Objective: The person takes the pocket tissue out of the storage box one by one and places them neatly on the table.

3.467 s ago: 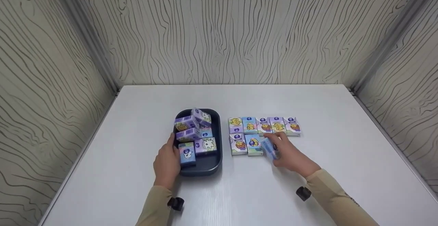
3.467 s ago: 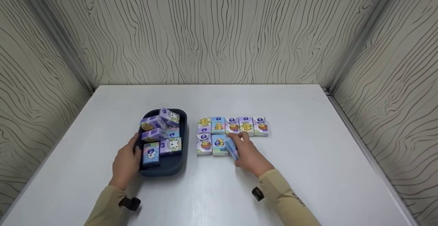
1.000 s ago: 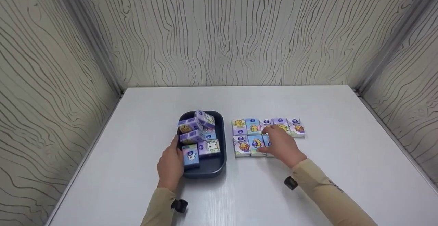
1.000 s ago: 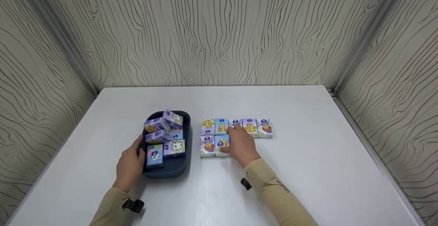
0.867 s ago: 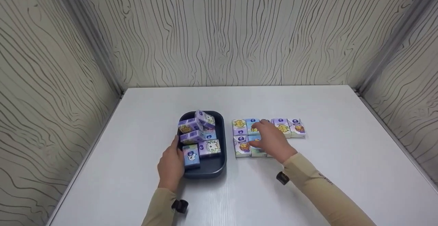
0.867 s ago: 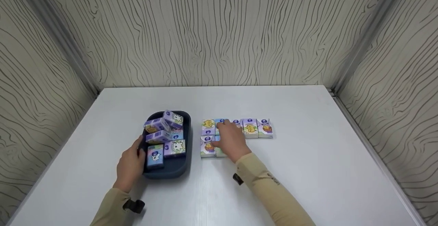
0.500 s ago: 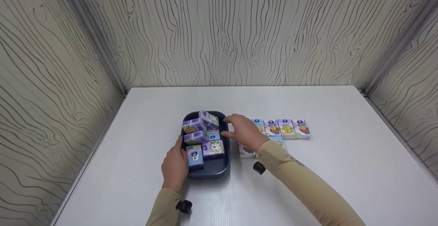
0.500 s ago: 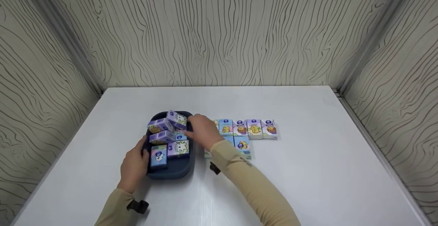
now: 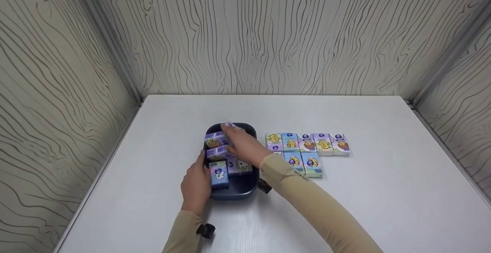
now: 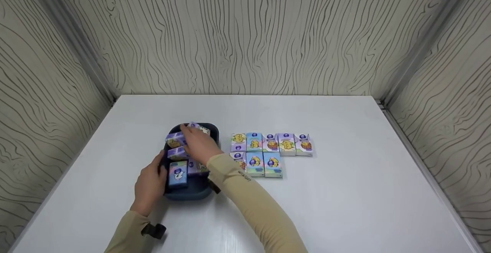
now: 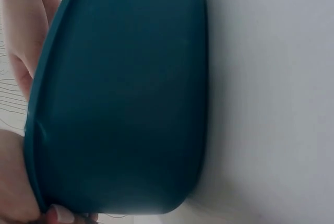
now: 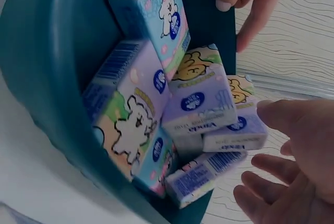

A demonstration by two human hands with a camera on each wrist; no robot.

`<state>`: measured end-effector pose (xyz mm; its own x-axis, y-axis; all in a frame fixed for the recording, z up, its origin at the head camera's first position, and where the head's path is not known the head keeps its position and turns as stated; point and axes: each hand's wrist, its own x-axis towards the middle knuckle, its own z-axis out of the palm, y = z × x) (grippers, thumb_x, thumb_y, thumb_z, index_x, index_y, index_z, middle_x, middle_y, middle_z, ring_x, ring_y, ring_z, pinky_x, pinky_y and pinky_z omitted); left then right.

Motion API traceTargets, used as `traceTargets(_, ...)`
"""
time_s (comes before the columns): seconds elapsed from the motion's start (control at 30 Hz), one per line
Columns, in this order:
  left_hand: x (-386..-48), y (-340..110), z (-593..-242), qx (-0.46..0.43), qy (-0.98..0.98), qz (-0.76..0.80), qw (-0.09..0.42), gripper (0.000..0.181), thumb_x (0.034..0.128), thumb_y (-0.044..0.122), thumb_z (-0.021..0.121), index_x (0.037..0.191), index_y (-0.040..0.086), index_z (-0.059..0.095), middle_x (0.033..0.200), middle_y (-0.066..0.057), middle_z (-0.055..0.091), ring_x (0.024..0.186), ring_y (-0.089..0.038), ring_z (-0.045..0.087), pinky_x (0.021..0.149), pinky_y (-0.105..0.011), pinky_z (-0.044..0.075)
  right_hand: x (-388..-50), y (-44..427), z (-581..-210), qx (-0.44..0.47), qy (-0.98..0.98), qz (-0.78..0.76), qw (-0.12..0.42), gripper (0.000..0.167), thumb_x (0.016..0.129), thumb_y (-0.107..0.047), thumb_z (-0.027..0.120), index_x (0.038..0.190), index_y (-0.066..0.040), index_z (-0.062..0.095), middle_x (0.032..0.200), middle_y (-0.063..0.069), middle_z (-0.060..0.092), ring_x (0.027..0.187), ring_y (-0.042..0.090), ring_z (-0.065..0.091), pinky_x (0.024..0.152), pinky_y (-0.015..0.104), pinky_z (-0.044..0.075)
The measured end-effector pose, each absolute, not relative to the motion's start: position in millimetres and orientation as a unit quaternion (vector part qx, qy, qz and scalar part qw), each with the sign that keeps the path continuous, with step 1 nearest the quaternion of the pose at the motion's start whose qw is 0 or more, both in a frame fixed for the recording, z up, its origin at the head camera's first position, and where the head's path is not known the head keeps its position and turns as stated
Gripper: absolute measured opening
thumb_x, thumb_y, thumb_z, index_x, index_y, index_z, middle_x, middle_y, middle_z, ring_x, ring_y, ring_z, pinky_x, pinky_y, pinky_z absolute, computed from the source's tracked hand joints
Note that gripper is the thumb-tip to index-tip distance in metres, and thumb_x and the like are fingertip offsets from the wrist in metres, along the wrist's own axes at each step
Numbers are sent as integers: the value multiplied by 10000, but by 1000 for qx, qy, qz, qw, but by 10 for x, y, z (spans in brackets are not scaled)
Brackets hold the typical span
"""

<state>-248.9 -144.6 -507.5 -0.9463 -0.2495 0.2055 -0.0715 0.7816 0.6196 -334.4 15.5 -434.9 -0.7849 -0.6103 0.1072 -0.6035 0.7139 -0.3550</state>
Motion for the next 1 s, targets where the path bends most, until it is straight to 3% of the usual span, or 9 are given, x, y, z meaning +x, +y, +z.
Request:
traceTargets(0.13,-2490,-1456,-5075,87,-935,-314,141,464,970,120,506,1429,74,449,1173,-203,630,853,-327,653,650,-492,506,-3367,62,-4417,-319,931,-175,-39,440,921,-182,641,1321,-32,539,1281,121,564,1210,250,514,1035,373,364)
traceTargets(0.23,-2491,-1458,-5081,90,-935,-310,143,465,972,125,508,1432,85,448,1148,-194,641,827,-307,648,646,-484,503,-3377,6,-4468,-302,934,-181,-64,352,891,-198,683,1206,-53,617,1139,78,622,1076,228,584,964,369,426)
traceTargets(0.6,-2481,-1453,-5090,78,-937,-302,157,461,957,100,521,1414,77,470,1077,-201,657,720,-296,630,567,-474,478,-3348,3,-4510,-266,927,-252,-84,270,852,-92,664,1119,-61,656,1072,63,655,1002,204,614,889,356,473)
traceTargets(0.8,-2487,-1455,-5070,81,-936,-306,153,465,961,109,521,1421,75,462,1092,-197,656,723,-276,625,582,-469,481,-3314,104,-4371,-274,898,-333,-88,283,845,-85,664,1127,-72,647,1036,22,592,946,146,569,843,307,477)
traceTargets(1.0,-2492,-1455,-5066,84,-935,-314,139,469,967,114,505,1431,78,447,1113,-194,652,687,-233,594,579,-448,479,-3173,357,-4193,-282,869,-393,-101,285,861,-86,677,1142,-61,641,1020,-9,560,987,98,566,851,242,479)
